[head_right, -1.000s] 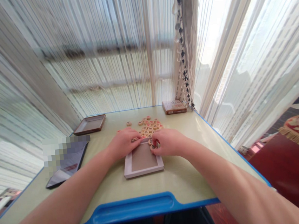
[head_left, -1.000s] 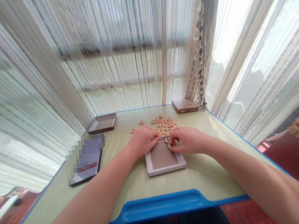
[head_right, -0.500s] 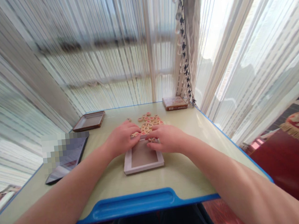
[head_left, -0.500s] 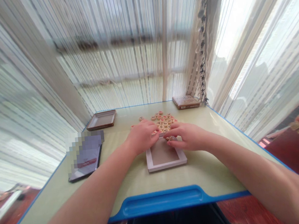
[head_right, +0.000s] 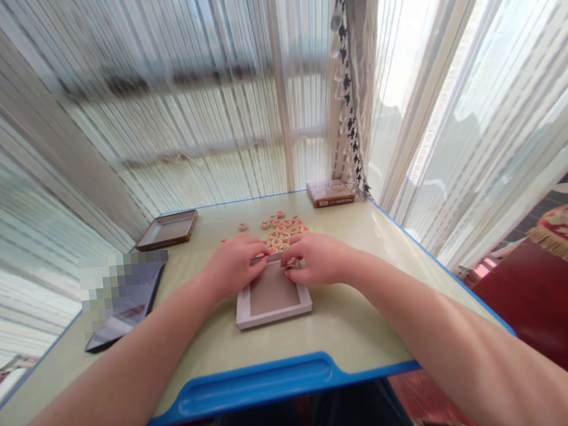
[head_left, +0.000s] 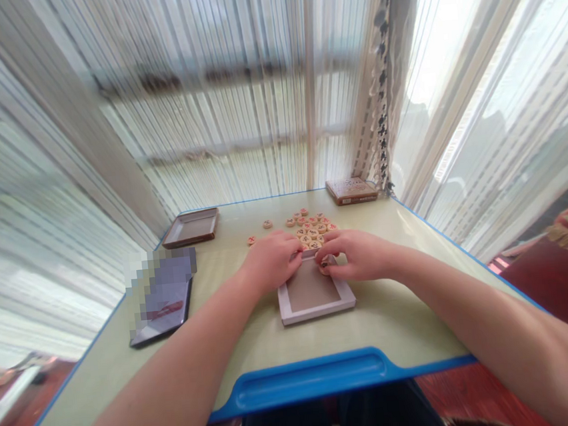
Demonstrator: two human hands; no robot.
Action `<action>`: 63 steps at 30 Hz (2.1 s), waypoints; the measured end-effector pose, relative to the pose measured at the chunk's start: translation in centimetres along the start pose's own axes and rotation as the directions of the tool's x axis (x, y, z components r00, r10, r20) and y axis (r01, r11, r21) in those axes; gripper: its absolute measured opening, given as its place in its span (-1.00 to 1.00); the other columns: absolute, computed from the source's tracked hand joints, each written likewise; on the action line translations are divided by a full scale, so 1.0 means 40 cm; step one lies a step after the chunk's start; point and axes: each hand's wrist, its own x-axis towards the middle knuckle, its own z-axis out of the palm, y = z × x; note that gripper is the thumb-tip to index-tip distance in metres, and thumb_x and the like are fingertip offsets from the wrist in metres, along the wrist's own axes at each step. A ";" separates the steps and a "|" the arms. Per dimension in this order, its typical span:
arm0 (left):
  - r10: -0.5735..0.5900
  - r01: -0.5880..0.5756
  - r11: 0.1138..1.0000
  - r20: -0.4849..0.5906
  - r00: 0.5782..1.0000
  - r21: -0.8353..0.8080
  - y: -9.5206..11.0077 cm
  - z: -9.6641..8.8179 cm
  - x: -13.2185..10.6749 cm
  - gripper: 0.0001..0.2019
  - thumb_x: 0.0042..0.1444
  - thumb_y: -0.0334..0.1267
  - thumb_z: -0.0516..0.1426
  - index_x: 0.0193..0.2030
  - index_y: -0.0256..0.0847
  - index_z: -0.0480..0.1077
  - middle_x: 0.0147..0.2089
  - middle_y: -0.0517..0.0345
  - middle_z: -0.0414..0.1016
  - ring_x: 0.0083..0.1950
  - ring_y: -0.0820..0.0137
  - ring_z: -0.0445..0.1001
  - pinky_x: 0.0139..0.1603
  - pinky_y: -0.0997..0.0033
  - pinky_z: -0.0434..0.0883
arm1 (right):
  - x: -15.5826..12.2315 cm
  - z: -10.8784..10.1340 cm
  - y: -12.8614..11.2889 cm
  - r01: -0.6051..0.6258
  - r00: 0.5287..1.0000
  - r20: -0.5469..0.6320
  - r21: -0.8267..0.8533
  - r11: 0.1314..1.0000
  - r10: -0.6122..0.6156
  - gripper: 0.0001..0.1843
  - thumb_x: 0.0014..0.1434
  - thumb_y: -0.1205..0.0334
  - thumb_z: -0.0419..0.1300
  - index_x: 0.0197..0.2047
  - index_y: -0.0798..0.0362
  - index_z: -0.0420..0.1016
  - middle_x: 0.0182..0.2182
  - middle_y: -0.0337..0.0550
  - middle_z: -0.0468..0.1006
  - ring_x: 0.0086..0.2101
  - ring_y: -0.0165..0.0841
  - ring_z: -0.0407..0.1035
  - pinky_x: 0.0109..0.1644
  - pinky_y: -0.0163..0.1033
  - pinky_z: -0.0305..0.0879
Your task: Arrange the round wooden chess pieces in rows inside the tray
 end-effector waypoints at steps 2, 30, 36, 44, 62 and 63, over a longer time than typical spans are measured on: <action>0.003 -0.003 1.000 0.000 1.000 0.003 0.000 0.000 0.000 -0.81 0.09 -0.31 0.01 -0.31 -0.21 0.46 -0.31 0.09 0.48 -0.22 0.31 0.38 -0.23 0.35 0.33 | 0.001 -0.001 -0.001 0.008 1.000 0.014 -0.002 1.000 -0.008 -0.79 -0.02 0.23 0.17 -0.28 0.00 0.56 -0.38 -0.16 0.41 -0.40 -0.39 0.29 -0.32 -0.29 0.18; -0.196 0.235 0.878 0.135 0.971 -0.417 -0.046 0.007 0.013 -0.55 0.07 -0.30 -0.12 0.08 -0.15 0.34 0.18 0.21 0.28 0.29 0.27 0.05 0.29 0.19 -0.03 | 0.037 0.036 0.087 -0.080 0.952 -0.291 0.057 0.995 0.093 -0.53 0.21 0.04 -0.05 0.15 0.00 0.25 -0.02 -0.10 0.43 0.02 -0.22 0.18 0.11 -0.03 0.09; -0.104 0.148 0.947 0.164 0.981 -0.286 -0.044 0.002 0.006 -0.57 0.15 -0.31 -0.19 0.07 -0.08 0.34 0.15 0.24 0.32 0.30 0.29 0.04 0.31 0.05 -0.16 | 0.039 0.033 0.093 -0.095 0.961 -0.254 0.064 0.993 0.108 -0.60 0.25 0.13 -0.11 0.02 0.05 0.41 -0.07 -0.10 0.48 -0.02 -0.25 0.22 0.11 -0.08 0.11; -0.098 0.117 0.979 0.117 0.988 -0.167 -0.035 0.002 0.000 -0.60 0.18 -0.27 -0.18 -0.01 -0.12 0.39 0.09 0.20 0.39 0.25 0.25 0.14 0.25 0.10 0.06 | 0.036 0.026 0.111 -0.133 0.953 -0.283 -0.076 0.988 0.107 -0.70 0.14 0.32 -0.01 -0.20 0.05 0.54 -0.21 -0.08 0.53 -0.13 -0.25 0.27 0.01 -0.11 0.16; -0.107 0.112 0.983 0.044 0.993 -0.146 -0.034 0.006 0.001 -0.64 0.16 -0.19 -0.11 -0.05 -0.18 0.42 0.00 0.15 0.47 0.18 0.26 0.24 0.19 0.22 0.18 | 0.038 0.029 0.111 -0.136 0.959 -0.263 -0.103 0.985 0.105 -0.75 0.09 0.12 0.11 -0.23 0.02 0.52 -0.25 -0.12 0.53 -0.19 -0.24 0.28 -0.07 -0.13 0.17; -0.114 0.119 0.983 0.038 0.993 -0.137 -0.034 0.009 0.000 -0.66 0.13 -0.18 -0.06 -0.06 -0.17 0.42 -0.02 0.14 0.48 0.17 0.25 0.25 0.19 0.22 0.19 | 0.039 0.031 0.113 -0.139 0.958 -0.264 -0.103 0.985 0.108 -0.73 0.08 0.10 0.12 -0.21 0.02 0.52 -0.24 -0.11 0.52 -0.19 -0.24 0.28 -0.06 -0.12 0.17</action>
